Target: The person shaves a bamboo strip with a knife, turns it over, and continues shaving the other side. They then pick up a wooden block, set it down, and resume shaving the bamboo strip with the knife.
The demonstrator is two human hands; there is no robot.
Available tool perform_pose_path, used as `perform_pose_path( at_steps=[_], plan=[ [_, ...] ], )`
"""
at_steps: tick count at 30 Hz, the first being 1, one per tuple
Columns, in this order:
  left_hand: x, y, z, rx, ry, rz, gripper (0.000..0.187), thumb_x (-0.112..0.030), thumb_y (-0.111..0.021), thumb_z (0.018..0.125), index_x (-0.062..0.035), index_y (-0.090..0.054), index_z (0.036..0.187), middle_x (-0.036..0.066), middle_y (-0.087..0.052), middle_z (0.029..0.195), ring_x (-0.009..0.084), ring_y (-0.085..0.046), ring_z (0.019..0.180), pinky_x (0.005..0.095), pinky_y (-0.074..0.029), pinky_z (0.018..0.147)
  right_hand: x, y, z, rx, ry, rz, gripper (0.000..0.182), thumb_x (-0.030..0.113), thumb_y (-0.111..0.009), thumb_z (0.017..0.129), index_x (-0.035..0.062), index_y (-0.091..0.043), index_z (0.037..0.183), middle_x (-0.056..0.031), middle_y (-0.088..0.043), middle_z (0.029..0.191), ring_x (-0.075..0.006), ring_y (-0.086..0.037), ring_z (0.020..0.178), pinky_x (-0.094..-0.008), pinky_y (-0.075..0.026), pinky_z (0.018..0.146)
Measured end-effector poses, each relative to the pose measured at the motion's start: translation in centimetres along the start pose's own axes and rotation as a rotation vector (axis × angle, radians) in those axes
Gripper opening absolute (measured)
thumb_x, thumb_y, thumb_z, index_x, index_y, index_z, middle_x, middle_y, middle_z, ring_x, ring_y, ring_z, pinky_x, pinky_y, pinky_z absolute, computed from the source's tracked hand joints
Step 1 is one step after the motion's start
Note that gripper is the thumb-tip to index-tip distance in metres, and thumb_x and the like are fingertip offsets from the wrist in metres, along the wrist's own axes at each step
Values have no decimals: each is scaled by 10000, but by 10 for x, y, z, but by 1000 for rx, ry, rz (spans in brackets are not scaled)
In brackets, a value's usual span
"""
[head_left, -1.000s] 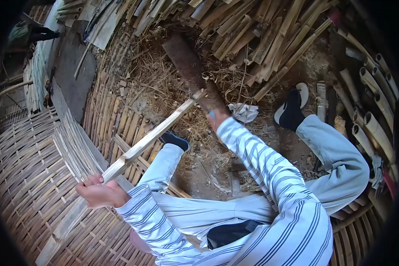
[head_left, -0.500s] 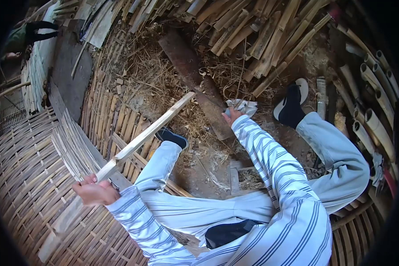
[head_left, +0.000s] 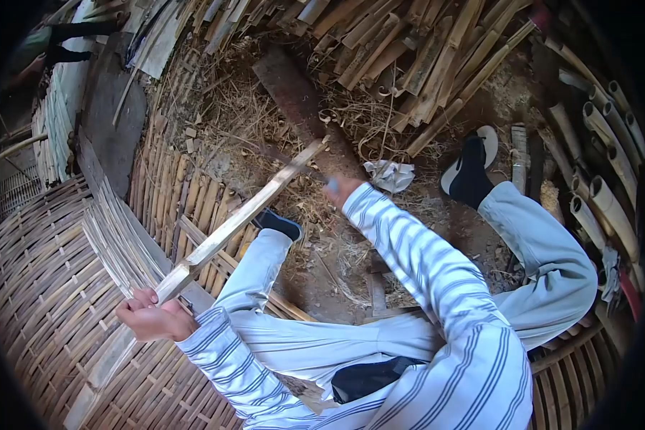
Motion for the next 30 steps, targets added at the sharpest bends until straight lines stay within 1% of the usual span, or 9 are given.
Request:
perform_pose_path(
  at_steps=[1, 7, 12, 16, 21, 23, 25, 28, 30],
  plan=[
    [5, 2, 5, 39, -12, -23, 248, -141, -452, 819, -88, -313, 622, 34, -325, 530, 148, -327, 500, 293, -276, 472, -31, -11, 28, -14, -266, -58, 535, 512, -449, 906, 88, -437, 1232, -254, -636, 821, -415, -640, 815, -484, -511, 721],
    [18, 2, 21, 19, 38, -88, 239, -120, -455, 820, -89, -312, 631, 23, -302, 540, 143, -297, 499, 300, -272, 489, -27, 6, 28, -48, -246, -119, 542, 522, -469, 889, 86, -422, 1208, -287, -628, 919, -469, -611, 889, -535, -483, 783],
    [26, 7, 21, 11, 45, -47, 216, -126, -457, 823, -78, -339, 649, 41, -347, 546, 148, -324, 507, 296, -283, 492, -6, 12, -19, 61, 118, -42, 571, 539, -459, 887, 85, -437, 1234, -274, -637, 906, -403, -647, 832, -512, -499, 722],
    [29, 21, 31, 62, 49, -79, 225, -82, -433, 818, -84, -317, 626, 36, -330, 529, 142, -310, 470, 293, -252, 450, -122, -40, 1, 47, -114, -218, 604, 564, -434, 885, 76, -433, 1242, -296, -635, 919, -419, -647, 810, -516, -498, 703],
    [9, 0, 10, -45, 70, -47, 262, -62, -417, 805, -98, -280, 585, 20, -297, 518, 137, -312, 457, 297, -241, 427, -63, 19, -30, 9, -85, -186, 558, 531, -423, 897, 78, -431, 1222, -311, -630, 859, -473, -631, 792, -549, -487, 743],
    [14, 0, 16, -7, 50, -36, 253, -63, -421, 804, -103, -284, 595, 24, -295, 518, 143, -313, 465, 306, -245, 435, -45, 23, -53, 45, 136, -183, 552, 525, -466, 880, 60, -450, 1175, -297, -633, 803, -462, -628, 760, -559, -483, 723],
    [15, 2, 18, 28, 85, -80, 251, -67, -423, 809, -102, -290, 598, 25, -294, 521, 145, -313, 471, 310, -249, 441, -96, -3, -41, -149, 23, -165, 571, 534, -491, 865, 58, -466, 1179, -292, -634, 789, -452, -633, 735, -551, -491, 707],
    [3, -7, 7, 35, 38, -128, 274, -77, -432, 815, -104, -277, 590, 20, -288, 521, 143, -308, 479, 316, -251, 449, -106, 16, -27, -60, -265, -248, 585, 543, -498, 859, 71, -467, 1204, -289, -639, 810, -453, -633, 765, -538, -491, 744],
    [2, 3, 8, 34, 46, -116, 283, -82, -438, 814, -106, -269, 588, 19, -283, 519, 142, -305, 479, 313, -249, 450, -89, 12, -44, -65, -213, -237, 595, 549, -489, 861, 74, -464, 1217, -287, -640, 837, -449, -632, 797, -526, -493, 760]
  ],
)
Point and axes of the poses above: each hand's wrist, its own z-axis towards the middle knuckle, its own y-axis out of the back of the hand, x = y × z, the point moved 5 cm from there along z, towards the middle knuckle
